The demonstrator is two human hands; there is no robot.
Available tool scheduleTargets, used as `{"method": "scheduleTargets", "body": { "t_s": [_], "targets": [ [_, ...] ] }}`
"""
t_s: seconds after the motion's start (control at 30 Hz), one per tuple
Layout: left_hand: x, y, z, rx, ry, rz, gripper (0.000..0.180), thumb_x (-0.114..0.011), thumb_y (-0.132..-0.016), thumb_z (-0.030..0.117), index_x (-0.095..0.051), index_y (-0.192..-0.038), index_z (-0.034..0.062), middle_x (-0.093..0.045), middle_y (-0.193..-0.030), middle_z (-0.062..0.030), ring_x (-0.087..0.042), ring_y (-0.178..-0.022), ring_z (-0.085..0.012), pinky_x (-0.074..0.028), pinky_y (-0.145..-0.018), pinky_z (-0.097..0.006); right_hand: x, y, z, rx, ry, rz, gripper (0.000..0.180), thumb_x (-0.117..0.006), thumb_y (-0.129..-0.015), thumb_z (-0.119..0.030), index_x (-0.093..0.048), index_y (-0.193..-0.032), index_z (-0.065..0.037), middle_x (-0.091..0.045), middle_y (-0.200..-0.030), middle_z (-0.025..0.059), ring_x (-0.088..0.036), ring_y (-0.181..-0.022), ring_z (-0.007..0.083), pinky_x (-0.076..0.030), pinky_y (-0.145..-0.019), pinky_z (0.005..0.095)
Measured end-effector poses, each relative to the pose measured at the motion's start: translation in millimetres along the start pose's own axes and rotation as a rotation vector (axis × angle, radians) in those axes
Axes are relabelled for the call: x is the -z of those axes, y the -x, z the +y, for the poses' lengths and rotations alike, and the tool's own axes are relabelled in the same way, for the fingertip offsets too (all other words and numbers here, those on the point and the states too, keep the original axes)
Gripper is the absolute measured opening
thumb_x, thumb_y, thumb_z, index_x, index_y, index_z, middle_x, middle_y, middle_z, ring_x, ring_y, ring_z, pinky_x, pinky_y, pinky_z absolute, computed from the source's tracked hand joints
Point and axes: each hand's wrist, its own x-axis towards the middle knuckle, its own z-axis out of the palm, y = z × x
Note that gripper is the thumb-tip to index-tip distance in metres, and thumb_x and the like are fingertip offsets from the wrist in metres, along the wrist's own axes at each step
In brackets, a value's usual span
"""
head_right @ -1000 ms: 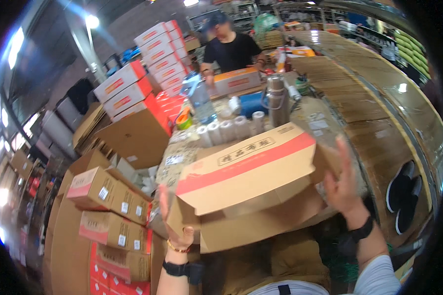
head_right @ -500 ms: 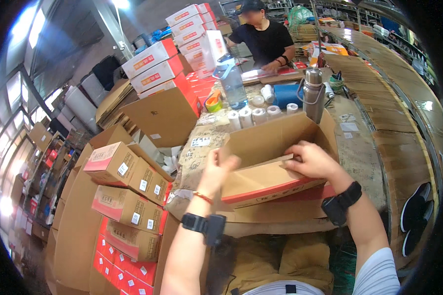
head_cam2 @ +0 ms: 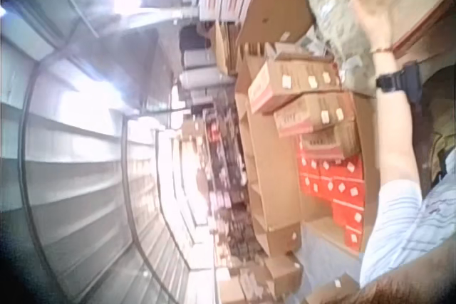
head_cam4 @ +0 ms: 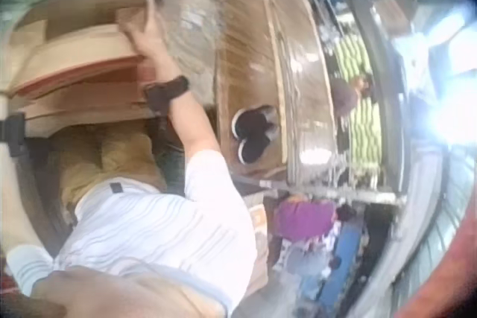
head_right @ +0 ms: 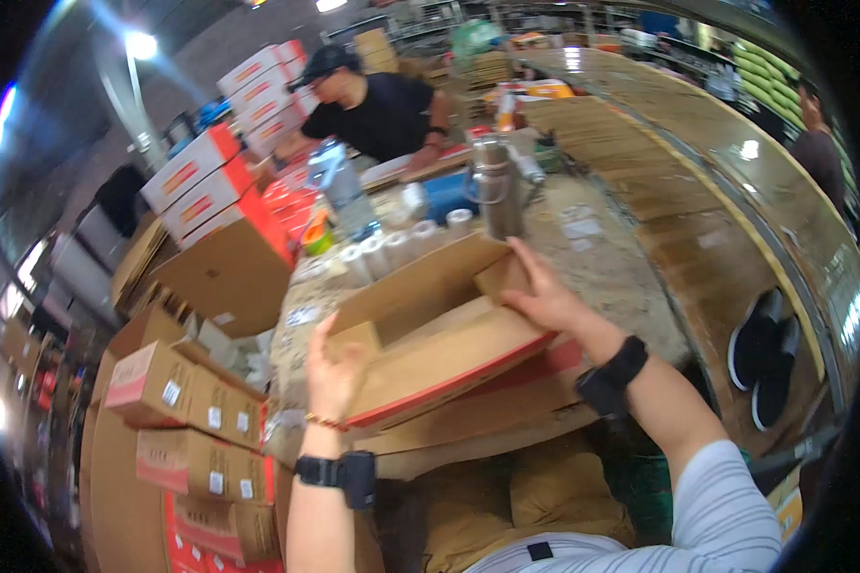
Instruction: Pack shoes into boxes and apply labels in a factory setting.
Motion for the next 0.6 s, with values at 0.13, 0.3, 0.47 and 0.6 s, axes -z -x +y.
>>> {"method": "scheduleTargets", "body": {
  "t_s": [0.13, 0.3, 0.47, 0.6],
  "targets": [
    [0.3, 7.2, -5.8, -0.134, -0.172, -0.078, 0.065, -0.081, -0.067, 0.016, -0.054, -0.125, 0.0118, -0.048, -0.122, -0.0128, -0.049, -0.114, -0.0279, -0.043, -0.094, -0.036, 27.6, -8.1, -26.2, 0.106, 0.046, -0.239, 0.071, -0.077, -0.072, -0.023, -0.043, -0.133, -0.013, -0.043, -0.13, 0.0164, -0.043, -0.122, 0.0333, -0.036, -0.103, 0.0381],
    [-15.9, 10.7, 72.8, 0.044, -0.602, -0.065, 0.06, -0.081, -0.064, 0.013, -0.055, -0.118, 0.0122, -0.046, -0.105, -0.0122, -0.049, -0.102, -0.0327, -0.044, -0.087, -0.041, 35.8, 1.5, -40.4, -0.056, 0.271, -0.127, 0.061, -0.079, -0.068, -0.03, -0.052, -0.12, -0.014, -0.048, -0.116, 0.0111, -0.051, -0.11, 0.0301, -0.044, -0.093, 0.0383],
    [-13.9, 13.5, 94.0, -0.176, -0.405, 0.106, 0.057, -0.078, -0.067, 0.008, -0.054, -0.118, 0.006, -0.049, -0.109, -0.0142, -0.051, -0.105, -0.0318, -0.043, -0.09, -0.041, 42.5, 16.2, -50.4, 0.04, 0.14, 0.161, 0.05, -0.074, -0.075, -0.034, -0.053, -0.115, -0.011, -0.046, -0.114, 0.0112, -0.052, -0.108, 0.0285, -0.045, -0.09, 0.0373],
    [-13.7, 1.2, 97.8, -0.081, -0.57, -0.036, 0.043, -0.061, -0.085, 0.029, -0.054, -0.124, 0.0119, -0.051, -0.122, -0.0136, -0.053, -0.11, -0.0312, -0.03, -0.104, -0.054, 49.3, 30.0, -31.3, -0.047, -0.168, 0.14, 0.036, -0.063, -0.086, -0.029, -0.054, -0.117, -0.011, -0.046, -0.112, 0.0118, -0.052, -0.106, 0.0278, -0.044, -0.091, 0.0367]
  ]
}}
